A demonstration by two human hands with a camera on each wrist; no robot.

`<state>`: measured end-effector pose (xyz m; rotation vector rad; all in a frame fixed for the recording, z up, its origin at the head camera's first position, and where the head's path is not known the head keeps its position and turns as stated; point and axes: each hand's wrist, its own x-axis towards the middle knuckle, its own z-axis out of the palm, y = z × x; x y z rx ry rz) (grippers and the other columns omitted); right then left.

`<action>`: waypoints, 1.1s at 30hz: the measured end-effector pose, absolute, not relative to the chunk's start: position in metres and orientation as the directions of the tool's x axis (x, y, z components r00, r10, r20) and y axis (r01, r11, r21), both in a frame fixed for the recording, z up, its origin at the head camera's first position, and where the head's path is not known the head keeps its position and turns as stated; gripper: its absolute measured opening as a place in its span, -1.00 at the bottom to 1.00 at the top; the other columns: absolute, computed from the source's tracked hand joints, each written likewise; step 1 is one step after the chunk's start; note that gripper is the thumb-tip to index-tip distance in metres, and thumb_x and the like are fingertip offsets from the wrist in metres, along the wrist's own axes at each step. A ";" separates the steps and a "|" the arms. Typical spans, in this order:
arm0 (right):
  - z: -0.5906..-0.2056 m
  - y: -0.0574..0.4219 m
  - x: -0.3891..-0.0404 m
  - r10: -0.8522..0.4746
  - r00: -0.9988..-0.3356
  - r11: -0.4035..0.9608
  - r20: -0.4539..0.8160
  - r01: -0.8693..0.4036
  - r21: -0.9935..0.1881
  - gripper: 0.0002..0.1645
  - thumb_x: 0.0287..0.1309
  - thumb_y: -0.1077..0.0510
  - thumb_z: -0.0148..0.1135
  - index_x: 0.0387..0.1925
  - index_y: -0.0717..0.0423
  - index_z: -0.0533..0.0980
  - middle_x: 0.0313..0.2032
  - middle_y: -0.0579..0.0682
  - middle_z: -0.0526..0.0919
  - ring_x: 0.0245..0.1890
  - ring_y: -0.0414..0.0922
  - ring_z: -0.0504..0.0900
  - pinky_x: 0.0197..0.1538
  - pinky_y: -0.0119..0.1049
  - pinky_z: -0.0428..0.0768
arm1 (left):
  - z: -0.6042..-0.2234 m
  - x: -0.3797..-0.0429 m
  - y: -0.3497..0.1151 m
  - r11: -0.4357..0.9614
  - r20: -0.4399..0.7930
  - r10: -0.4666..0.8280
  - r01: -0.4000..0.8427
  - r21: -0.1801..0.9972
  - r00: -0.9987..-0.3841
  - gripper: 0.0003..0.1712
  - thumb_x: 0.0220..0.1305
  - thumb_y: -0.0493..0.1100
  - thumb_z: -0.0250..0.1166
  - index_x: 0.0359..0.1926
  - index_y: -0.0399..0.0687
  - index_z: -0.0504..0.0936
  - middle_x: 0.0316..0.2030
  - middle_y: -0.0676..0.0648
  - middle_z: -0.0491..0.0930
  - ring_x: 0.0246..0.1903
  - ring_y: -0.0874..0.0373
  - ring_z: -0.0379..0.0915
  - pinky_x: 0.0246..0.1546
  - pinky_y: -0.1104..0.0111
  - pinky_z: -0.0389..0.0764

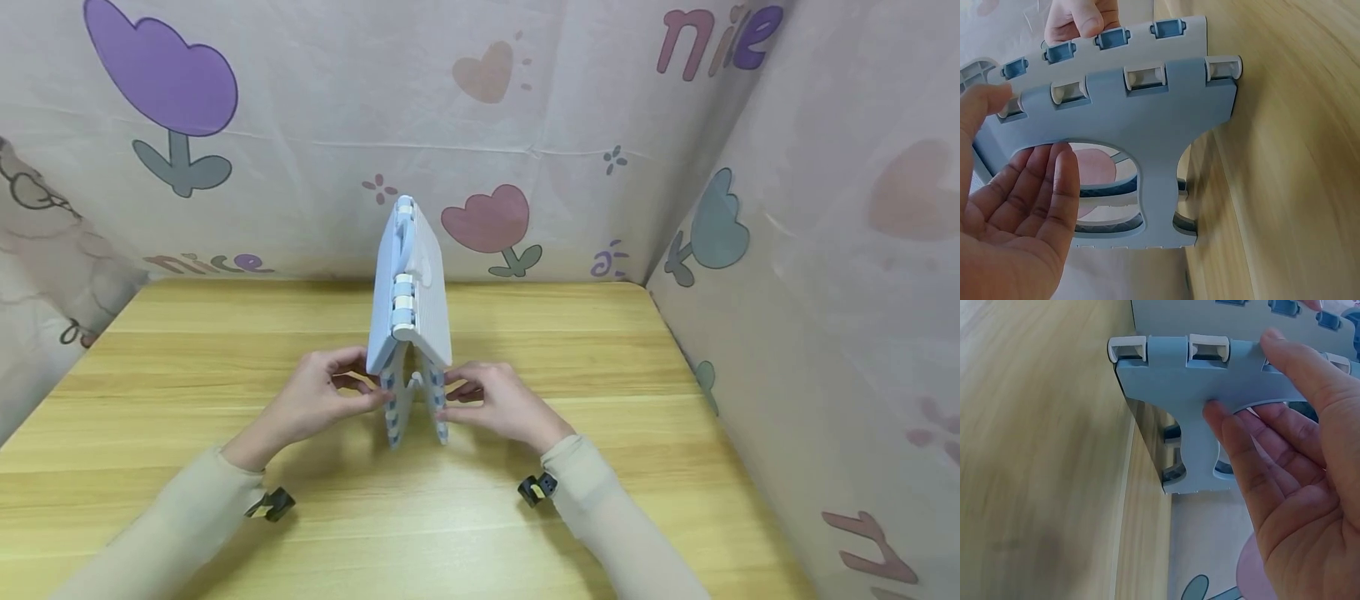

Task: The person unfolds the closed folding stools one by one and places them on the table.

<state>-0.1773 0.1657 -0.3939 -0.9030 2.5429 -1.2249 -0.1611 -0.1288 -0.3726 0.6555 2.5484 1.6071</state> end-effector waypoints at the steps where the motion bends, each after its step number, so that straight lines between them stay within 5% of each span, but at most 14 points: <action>1: -0.394 0.167 -0.177 -0.593 -0.800 0.476 0.096 -0.444 -0.759 -0.37 0.23 0.01 0.60 0.23 0.22 0.64 0.12 0.17 0.77 0.01 0.00 0.85 0.07 -0.35 0.80 | -0.373 -0.161 -0.129 0.368 0.175 0.382 0.323 0.872 -0.908 -0.57 0.19 -0.26 0.63 0.07 -0.20 0.74 -0.09 -0.15 0.82 -0.21 0.13 0.76 -0.09 0.32 0.83; 33: -0.393 0.197 -0.181 -0.640 -0.759 0.493 0.116 -0.522 -0.696 -0.42 0.22 0.07 0.58 0.19 0.24 0.65 0.04 0.09 0.78 0.01 0.00 0.84 0.15 -0.30 0.79 | -0.368 -0.148 -0.155 0.431 0.207 0.397 0.381 0.818 -0.894 -0.58 0.13 -0.20 0.66 0.01 -0.14 0.76 -0.17 -0.08 0.83 -0.24 0.18 0.73 -0.11 0.16 0.84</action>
